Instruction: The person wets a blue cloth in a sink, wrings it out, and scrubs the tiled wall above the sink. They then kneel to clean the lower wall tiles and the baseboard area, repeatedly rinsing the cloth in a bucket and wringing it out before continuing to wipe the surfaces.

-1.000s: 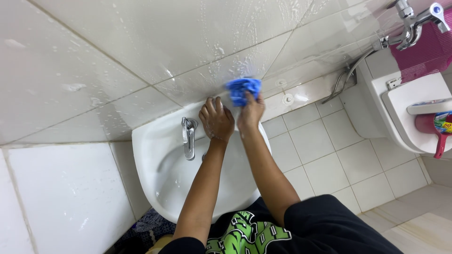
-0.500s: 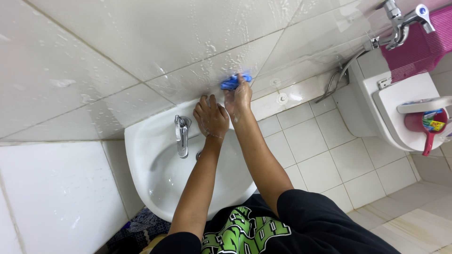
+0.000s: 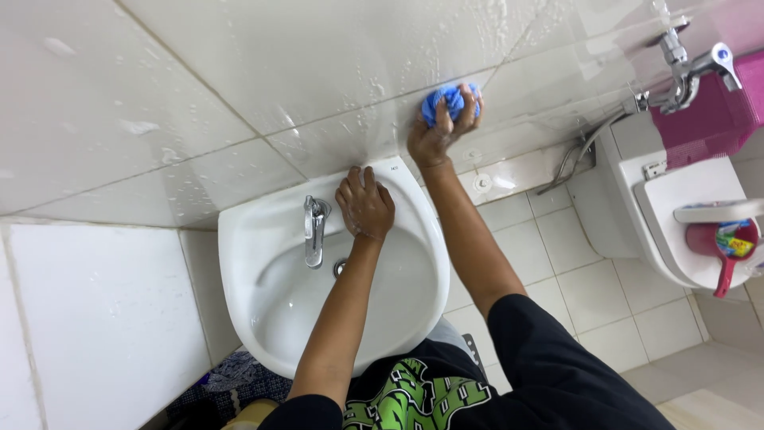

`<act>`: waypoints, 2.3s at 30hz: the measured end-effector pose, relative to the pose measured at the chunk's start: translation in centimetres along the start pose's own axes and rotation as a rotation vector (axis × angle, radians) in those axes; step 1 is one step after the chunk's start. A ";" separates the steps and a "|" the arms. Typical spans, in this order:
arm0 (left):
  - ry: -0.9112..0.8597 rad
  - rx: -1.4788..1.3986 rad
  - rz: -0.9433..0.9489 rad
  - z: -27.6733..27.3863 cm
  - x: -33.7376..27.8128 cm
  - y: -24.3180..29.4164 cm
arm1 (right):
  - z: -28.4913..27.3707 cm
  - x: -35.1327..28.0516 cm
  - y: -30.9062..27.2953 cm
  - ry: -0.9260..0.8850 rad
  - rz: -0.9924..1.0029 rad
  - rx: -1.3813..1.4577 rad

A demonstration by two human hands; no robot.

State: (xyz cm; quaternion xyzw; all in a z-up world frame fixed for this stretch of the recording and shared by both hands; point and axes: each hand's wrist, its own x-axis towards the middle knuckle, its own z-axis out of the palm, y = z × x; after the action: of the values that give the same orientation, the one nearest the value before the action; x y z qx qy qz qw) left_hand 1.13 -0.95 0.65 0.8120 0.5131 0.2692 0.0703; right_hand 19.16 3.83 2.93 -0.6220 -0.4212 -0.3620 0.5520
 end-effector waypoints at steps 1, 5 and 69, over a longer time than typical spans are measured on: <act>0.015 0.008 0.002 0.1 -0.2 0.1 | 0.2 -1.4 2.7 0.034 -0.163 -0.031; -0.007 -0.003 -0.016 -0.3 -0.4 0.1 | -1.7 1.2 3.3 -0.132 -0.227 -0.052; -0.478 -0.062 -0.297 -4.7 -17.6 12.2 | -7.5 0.8 2.5 -0.906 0.325 0.197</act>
State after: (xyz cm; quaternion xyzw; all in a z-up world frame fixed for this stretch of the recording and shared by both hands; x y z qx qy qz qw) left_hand 2.62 -22.70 2.94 0.7657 0.5869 0.0724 0.2530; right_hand 21.90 -3.62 3.64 -0.7195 -0.5486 0.0772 0.4187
